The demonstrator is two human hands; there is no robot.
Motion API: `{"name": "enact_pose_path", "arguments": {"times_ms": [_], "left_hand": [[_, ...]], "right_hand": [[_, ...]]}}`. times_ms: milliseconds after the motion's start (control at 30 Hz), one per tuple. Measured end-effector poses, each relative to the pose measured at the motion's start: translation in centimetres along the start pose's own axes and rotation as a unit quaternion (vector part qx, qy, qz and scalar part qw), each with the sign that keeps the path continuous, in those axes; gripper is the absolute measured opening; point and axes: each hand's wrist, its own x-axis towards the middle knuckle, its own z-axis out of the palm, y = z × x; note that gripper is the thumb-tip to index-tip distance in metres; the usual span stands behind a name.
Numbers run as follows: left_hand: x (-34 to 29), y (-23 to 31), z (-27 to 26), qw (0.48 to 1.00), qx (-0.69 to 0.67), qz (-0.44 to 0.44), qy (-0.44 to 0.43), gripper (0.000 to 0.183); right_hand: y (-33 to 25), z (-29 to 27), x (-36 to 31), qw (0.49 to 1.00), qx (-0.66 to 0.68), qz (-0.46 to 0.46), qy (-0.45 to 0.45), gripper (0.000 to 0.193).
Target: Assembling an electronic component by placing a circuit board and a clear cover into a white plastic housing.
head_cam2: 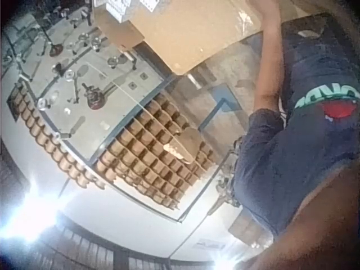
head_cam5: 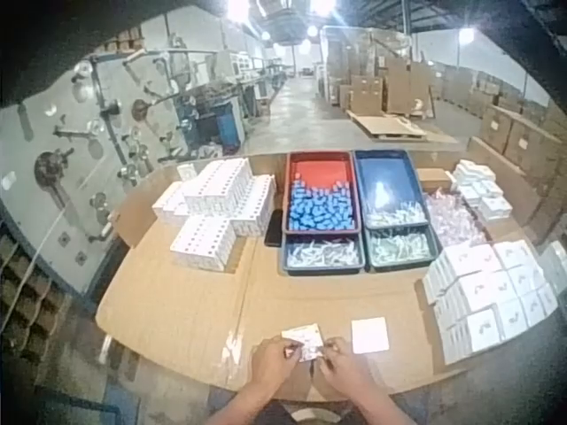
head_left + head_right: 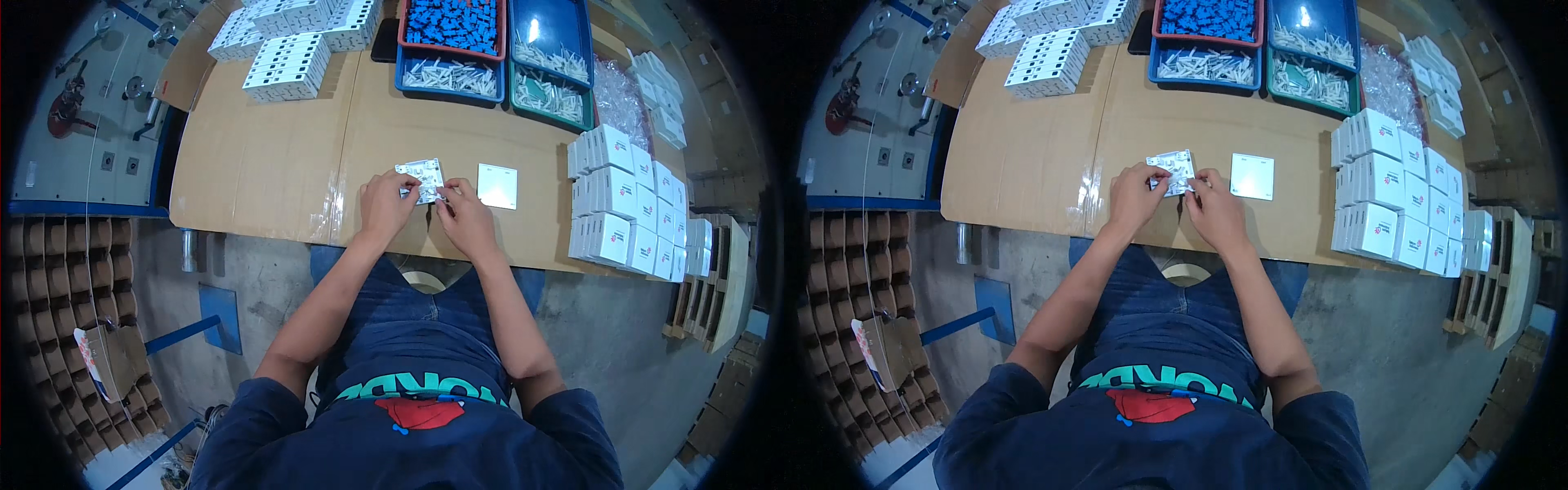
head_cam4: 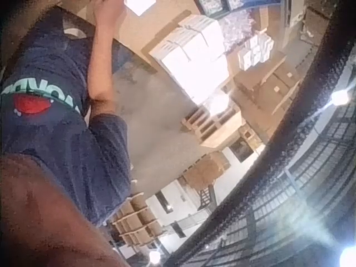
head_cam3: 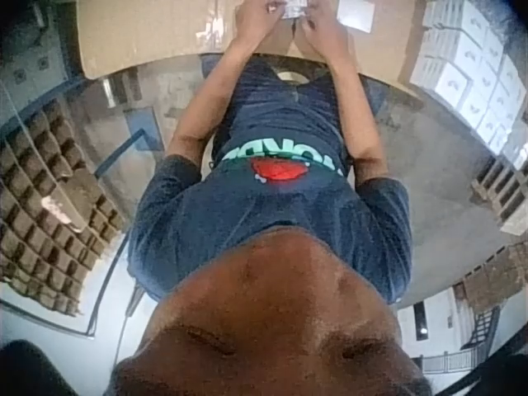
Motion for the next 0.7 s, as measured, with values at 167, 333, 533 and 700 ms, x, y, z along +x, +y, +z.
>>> {"name": "enact_pose_path", "arguments": {"times_ms": [167, 333, 533, 700], "left_hand": [[-1.5, -0.6, 0.0, 0.997, -0.037, 0.071, 0.018, 0.025], [-2.7, -1.0, -0.2, 0.990, -0.036, 0.122, 0.063, 0.057], [-1.9, -1.5, -0.4, 0.994, -0.010, 0.098, 0.053, 0.098], [-1.4, -2.5, 0.2, 0.996, 0.040, 0.078, 0.021, 0.104]], "right_hand": [[0.5, -0.2, 0.0, 1.000, -0.002, 0.001, 0.009, 0.022], [0.8, -0.2, 0.0, 1.000, 0.019, -0.003, 0.022, 0.020], [0.6, -0.6, 0.1, 0.998, 0.054, 0.003, 0.034, 0.018], [1.0, -0.3, 0.0, 0.996, 0.078, -0.002, 0.042, 0.017]]}}
